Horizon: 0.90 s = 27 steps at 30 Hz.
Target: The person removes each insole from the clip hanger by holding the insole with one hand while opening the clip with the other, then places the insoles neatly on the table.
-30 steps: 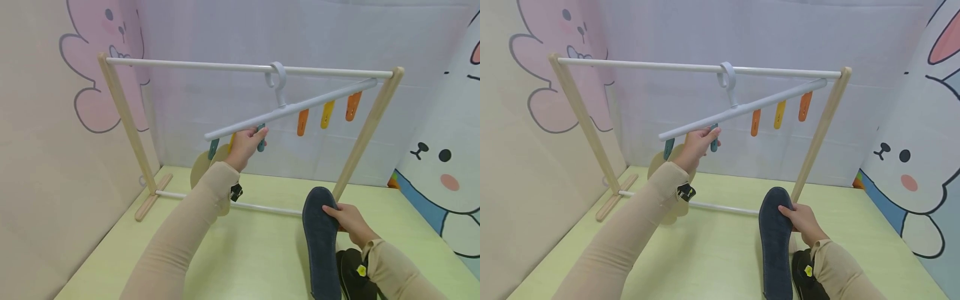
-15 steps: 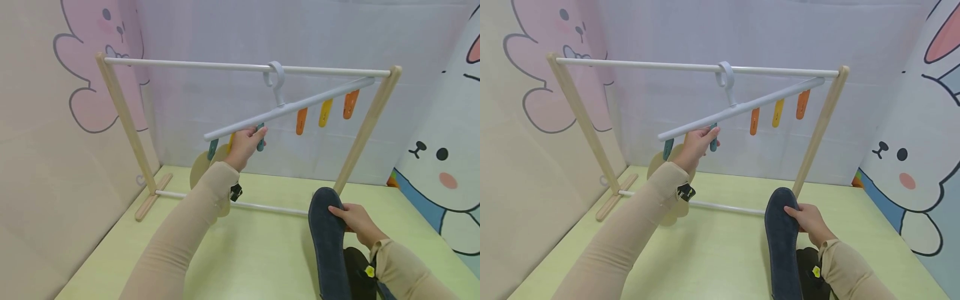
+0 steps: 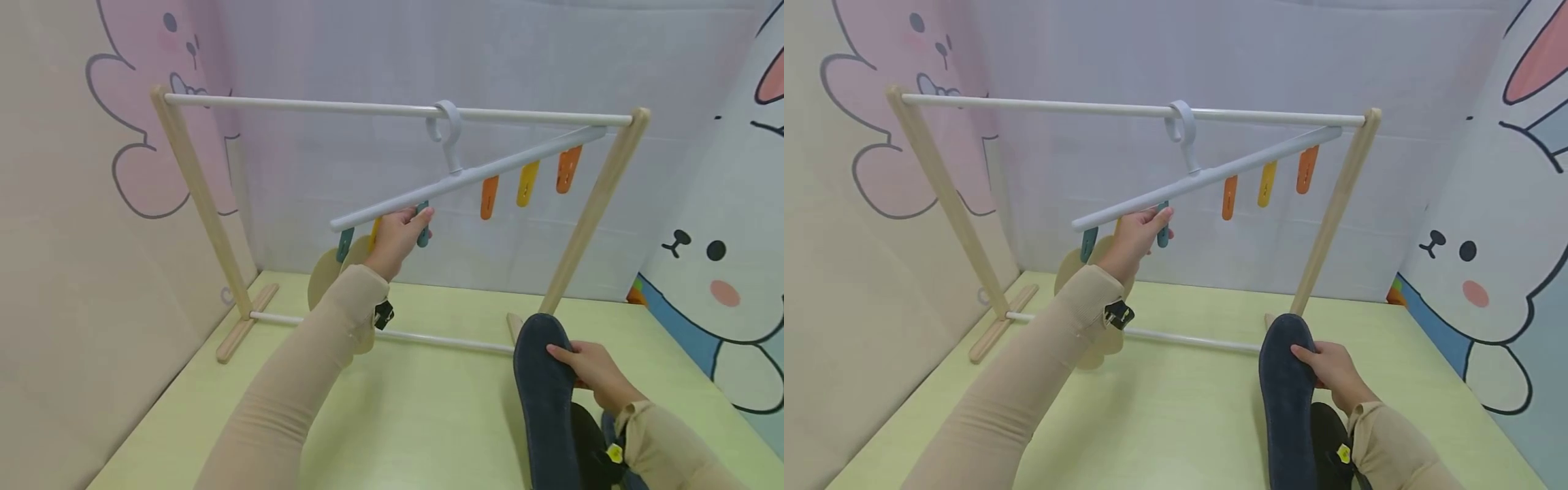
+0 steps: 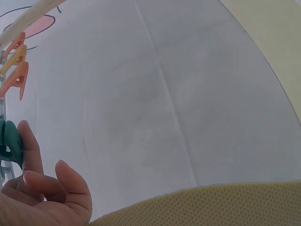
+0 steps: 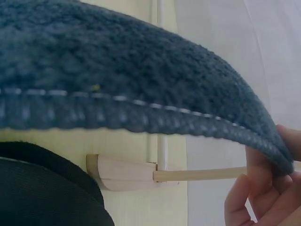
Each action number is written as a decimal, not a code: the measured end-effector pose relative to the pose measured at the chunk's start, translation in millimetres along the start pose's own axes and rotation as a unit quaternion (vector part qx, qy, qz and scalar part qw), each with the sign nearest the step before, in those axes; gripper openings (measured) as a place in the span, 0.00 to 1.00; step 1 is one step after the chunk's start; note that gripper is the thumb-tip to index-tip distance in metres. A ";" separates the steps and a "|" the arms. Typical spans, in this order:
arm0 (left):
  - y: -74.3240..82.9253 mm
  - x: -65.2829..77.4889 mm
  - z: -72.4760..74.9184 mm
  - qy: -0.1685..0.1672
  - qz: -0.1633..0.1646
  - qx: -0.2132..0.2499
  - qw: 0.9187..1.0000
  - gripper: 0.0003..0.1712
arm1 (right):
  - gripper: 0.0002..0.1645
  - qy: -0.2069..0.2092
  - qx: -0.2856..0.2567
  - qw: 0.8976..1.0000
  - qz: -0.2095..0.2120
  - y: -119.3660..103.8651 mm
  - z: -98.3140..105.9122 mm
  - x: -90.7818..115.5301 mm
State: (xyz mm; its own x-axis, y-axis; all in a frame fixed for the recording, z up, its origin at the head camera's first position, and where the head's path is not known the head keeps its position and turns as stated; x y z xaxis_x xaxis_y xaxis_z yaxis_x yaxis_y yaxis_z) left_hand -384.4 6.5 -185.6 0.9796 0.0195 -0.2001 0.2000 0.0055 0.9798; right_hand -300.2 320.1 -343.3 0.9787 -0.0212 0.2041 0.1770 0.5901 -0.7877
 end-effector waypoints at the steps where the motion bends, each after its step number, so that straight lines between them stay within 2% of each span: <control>1: -0.3 0.0 0.0 -0.001 0.000 0.001 1.000 0.19 | 0.28 0.000 0.003 1.000 -0.001 1.1 0.8 0.0; 7: -3.7 -0.8 1.0 0.001 0.008 0.003 1.000 0.20 | 0.32 0.002 0.014 1.000 -0.005 6.6 8.0 -0.4; 11: -3.2 -0.7 0.6 0.002 0.010 0.000 1.000 0.21 | 0.30 0.001 0.021 1.000 -0.015 11.7 13.3 1.4; 14: -2.1 -0.5 0.1 0.002 0.005 -0.004 1.000 0.21 | 0.28 0.001 0.029 0.999 -0.022 15.7 15.7 3.2; 18: 0.3 -0.4 0.0 0.006 -0.013 -0.018 1.000 0.19 | 0.32 0.000 0.035 0.999 -0.026 18.5 17.6 4.9; 22: 4.5 0.2 1.8 0.016 -0.047 -0.081 0.995 0.18 | 0.33 0.000 0.031 0.999 -0.031 20.3 18.3 5.7; 25: 8.4 1.9 2.6 0.023 -0.078 -0.139 0.987 0.18 | 0.32 0.001 0.023 0.999 -0.036 21.2 18.2 6.8; 27: 10.2 3.6 2.6 0.025 -0.093 -0.158 0.983 0.18 | 0.32 0.002 0.019 0.999 -0.040 22.1 18.1 7.6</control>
State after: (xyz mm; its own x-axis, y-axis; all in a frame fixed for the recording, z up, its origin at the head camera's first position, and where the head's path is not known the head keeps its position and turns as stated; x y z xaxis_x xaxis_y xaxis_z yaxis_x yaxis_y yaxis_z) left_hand -378.8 4.1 -176.2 0.9231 0.0372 -0.3828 0.3512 0.3240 0.8785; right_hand -290.8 347.6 -348.6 0.9621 -0.0724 0.2631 0.2505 0.6168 -0.7462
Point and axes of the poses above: each hand's wrist, its own x-axis away from the middle knuckle, its own z-axis out of the back of the hand, y = z × x, the point moved 9 cm from there along -x, towards the middle knuckle, and after that the axes turned 4 degrees about x, right-handed, at the moved point
